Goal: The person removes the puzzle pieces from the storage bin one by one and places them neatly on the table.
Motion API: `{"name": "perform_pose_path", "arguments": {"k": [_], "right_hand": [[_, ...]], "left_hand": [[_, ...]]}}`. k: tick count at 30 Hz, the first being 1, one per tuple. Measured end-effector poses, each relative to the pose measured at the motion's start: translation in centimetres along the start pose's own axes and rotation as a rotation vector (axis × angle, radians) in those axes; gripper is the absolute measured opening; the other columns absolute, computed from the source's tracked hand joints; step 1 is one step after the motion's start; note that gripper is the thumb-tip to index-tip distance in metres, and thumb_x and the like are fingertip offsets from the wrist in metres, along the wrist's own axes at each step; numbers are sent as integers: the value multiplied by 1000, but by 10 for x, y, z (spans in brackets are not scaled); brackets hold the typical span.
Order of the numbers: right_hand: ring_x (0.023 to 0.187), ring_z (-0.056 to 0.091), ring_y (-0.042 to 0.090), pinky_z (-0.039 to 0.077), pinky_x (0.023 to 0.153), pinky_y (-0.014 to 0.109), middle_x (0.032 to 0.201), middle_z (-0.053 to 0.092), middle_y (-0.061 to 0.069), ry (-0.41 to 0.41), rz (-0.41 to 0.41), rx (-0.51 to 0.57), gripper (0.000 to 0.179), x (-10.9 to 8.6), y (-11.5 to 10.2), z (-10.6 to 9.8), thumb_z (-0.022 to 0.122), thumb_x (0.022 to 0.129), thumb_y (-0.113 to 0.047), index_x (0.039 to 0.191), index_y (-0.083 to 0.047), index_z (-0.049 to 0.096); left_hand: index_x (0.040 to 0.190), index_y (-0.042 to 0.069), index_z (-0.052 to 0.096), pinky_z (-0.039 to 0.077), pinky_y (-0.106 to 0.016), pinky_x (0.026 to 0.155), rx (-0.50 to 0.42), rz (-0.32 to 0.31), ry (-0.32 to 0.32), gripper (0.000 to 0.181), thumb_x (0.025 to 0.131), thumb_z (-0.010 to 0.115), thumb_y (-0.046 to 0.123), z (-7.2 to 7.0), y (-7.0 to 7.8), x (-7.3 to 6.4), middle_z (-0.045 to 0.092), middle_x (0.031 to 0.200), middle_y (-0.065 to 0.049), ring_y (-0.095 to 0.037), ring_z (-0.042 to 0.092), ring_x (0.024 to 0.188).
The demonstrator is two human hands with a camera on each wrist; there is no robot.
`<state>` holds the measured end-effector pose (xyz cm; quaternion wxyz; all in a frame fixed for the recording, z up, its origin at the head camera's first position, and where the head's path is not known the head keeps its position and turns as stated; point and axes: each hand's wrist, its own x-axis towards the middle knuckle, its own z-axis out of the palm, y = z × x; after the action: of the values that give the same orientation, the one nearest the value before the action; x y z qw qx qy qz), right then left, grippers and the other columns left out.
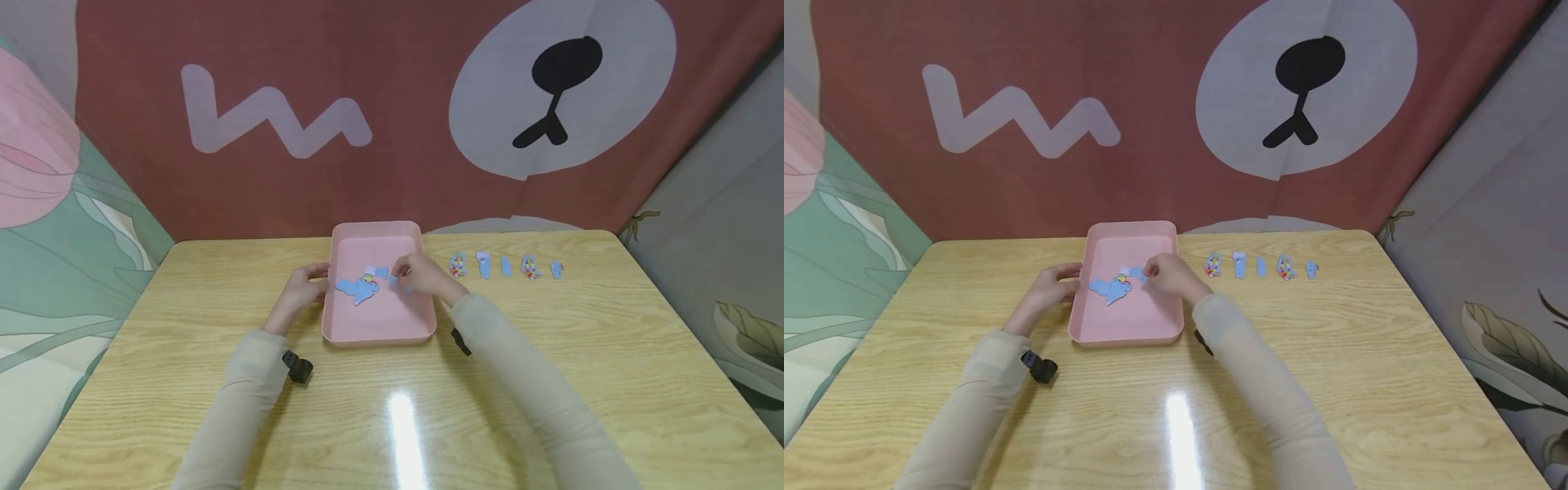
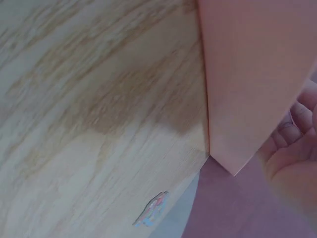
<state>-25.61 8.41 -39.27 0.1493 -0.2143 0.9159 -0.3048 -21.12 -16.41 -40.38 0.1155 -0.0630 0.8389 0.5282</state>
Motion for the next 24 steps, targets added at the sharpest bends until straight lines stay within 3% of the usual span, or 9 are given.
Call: {"name": "perform_pose_path", "arguments": {"k": [5,11,18,24], "right_hand": [[87,62,19,52,71,22,106,65,16,22,52,185,23,-6,5,-9,61,90,-8,110,2,64],[93,61,19,56,82,30,114,60,16,24,104,349,33,-16,13,-21,62,91,-13,121,-1,60],[93,60,17,53,93,44,124,56,20,38,124,450,43,-26,27,-36,60,92,-12,133,-1,53],[80,59,8,56,87,39,115,57,17,76,138,491,42,-34,45,-46,59,92,-11,132,1,52]], "left_hand": [[145,2,37,54,-34,90,8,0,-2,51,95,45,7,-1,1,-1,46,141,-21,-30,57,113],[145,2,37,54,-34,89,12,-9,1,51,95,45,7,0,1,-1,46,141,-21,-28,57,111],[145,1,38,55,-31,86,10,-9,9,51,95,45,6,1,1,-1,46,141,-22,-29,57,112],[145,0,38,55,-30,86,17,-5,13,51,94,45,6,0,1,-1,47,140,-22,-29,58,111]]}}
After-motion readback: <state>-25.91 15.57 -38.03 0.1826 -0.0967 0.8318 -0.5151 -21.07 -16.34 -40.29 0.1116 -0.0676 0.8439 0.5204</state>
